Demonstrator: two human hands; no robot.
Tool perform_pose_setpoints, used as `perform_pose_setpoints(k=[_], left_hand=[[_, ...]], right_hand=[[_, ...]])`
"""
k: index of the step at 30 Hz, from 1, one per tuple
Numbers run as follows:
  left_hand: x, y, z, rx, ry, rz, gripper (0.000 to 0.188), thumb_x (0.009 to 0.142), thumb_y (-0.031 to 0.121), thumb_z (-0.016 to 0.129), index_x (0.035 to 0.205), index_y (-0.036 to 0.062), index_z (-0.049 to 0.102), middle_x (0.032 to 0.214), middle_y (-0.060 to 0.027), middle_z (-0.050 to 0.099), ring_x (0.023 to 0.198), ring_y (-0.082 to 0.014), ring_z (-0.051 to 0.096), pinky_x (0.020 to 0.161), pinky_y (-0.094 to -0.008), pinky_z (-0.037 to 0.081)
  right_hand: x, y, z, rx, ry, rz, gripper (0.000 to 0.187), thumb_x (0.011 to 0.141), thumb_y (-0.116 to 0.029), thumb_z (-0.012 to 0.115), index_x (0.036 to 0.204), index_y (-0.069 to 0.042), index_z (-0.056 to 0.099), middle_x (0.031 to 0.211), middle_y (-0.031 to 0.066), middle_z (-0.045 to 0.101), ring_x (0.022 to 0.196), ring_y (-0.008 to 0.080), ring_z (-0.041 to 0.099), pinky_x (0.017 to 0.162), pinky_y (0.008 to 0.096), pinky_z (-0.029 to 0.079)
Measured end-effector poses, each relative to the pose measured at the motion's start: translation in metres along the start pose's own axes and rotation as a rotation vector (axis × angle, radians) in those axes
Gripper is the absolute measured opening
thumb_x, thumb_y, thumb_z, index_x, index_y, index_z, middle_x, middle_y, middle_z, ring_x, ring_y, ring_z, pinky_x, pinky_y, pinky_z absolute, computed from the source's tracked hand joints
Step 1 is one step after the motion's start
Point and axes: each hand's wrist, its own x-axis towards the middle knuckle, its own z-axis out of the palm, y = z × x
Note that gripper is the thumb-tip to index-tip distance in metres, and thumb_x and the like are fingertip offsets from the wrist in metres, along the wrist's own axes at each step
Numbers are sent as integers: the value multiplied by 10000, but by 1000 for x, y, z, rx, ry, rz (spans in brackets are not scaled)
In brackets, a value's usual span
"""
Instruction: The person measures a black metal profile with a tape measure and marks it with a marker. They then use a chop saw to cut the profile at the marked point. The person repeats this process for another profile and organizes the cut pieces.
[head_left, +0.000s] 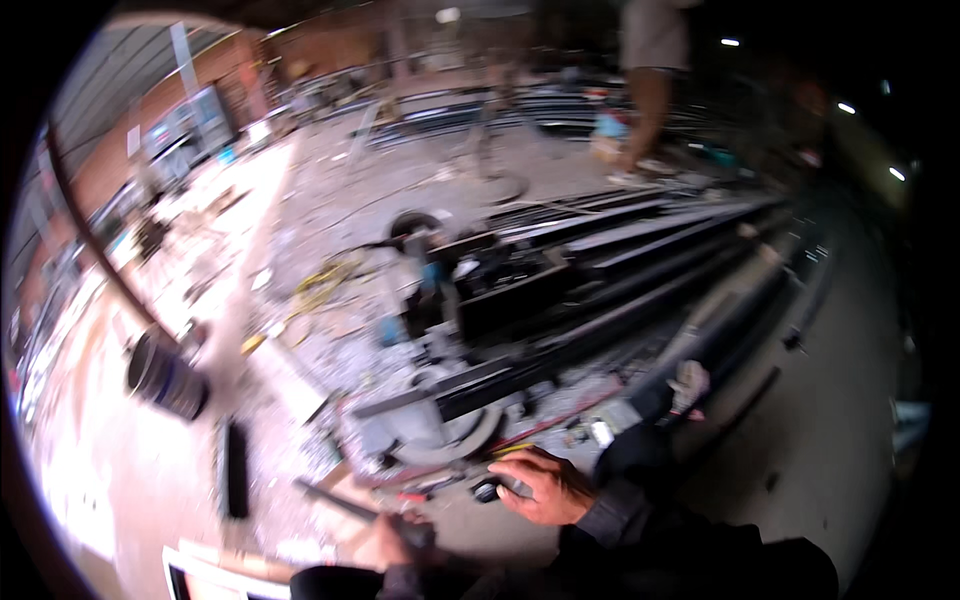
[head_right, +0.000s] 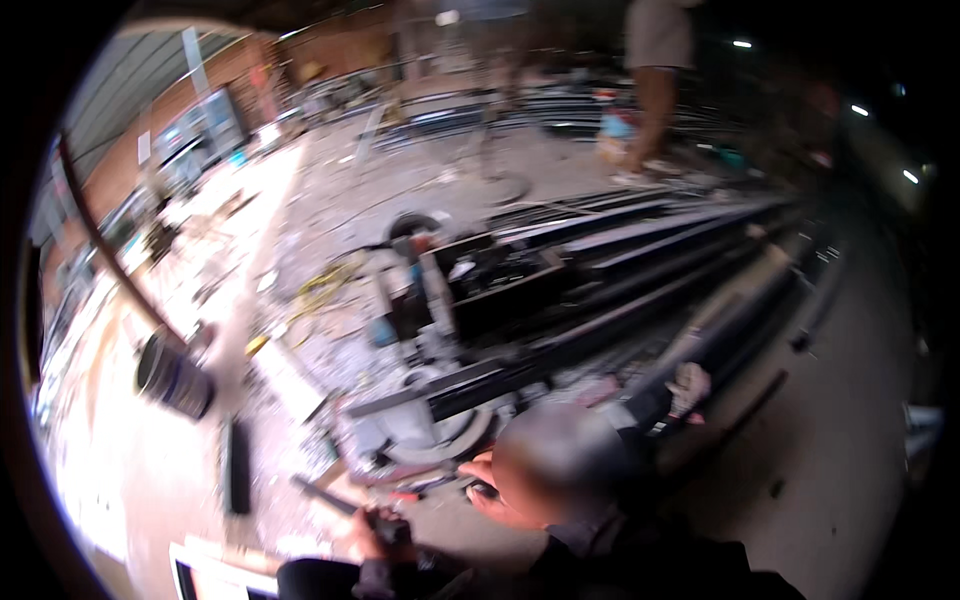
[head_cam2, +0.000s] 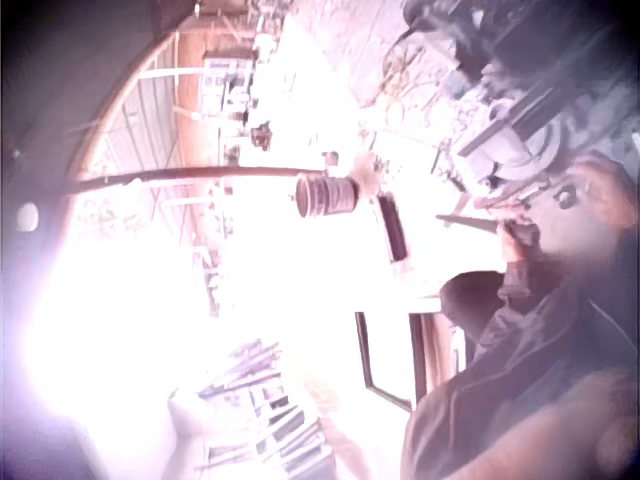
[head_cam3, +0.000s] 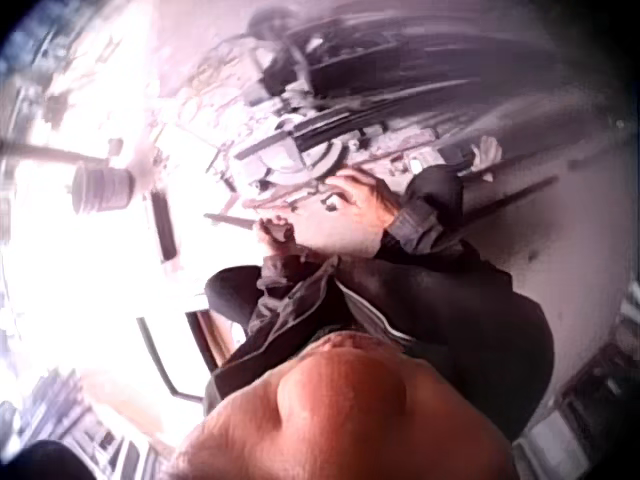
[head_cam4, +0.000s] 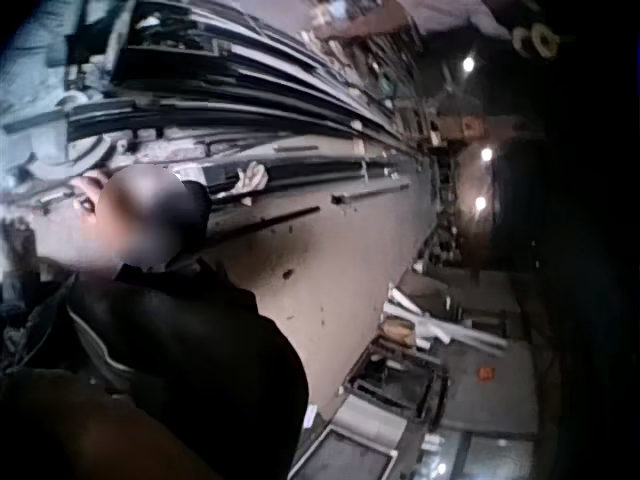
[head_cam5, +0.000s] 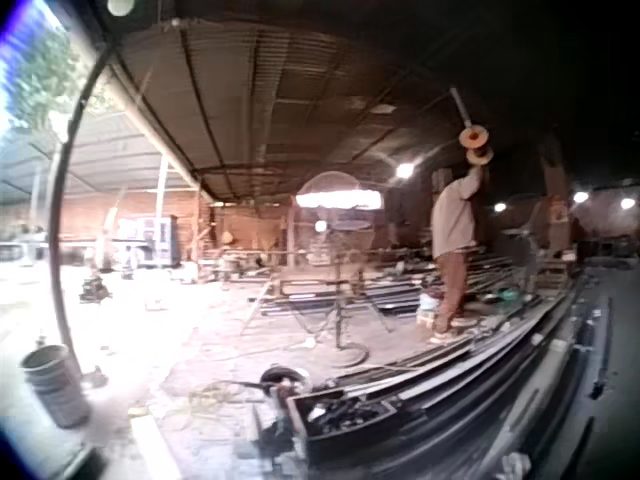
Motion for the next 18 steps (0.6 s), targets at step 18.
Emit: perform_pose_setpoints(k=[18], left_hand=[[-86,-34,53,258,-389,190,449,992,547,454,1051,122,587,905,-79,629,768,-190,629,658,-330,514]], right_hand=[[48,-69,41,281,-261,-479,348,780,-197,845,1044,-59,665,1005,109,707,913,325,665,804,418,538]])
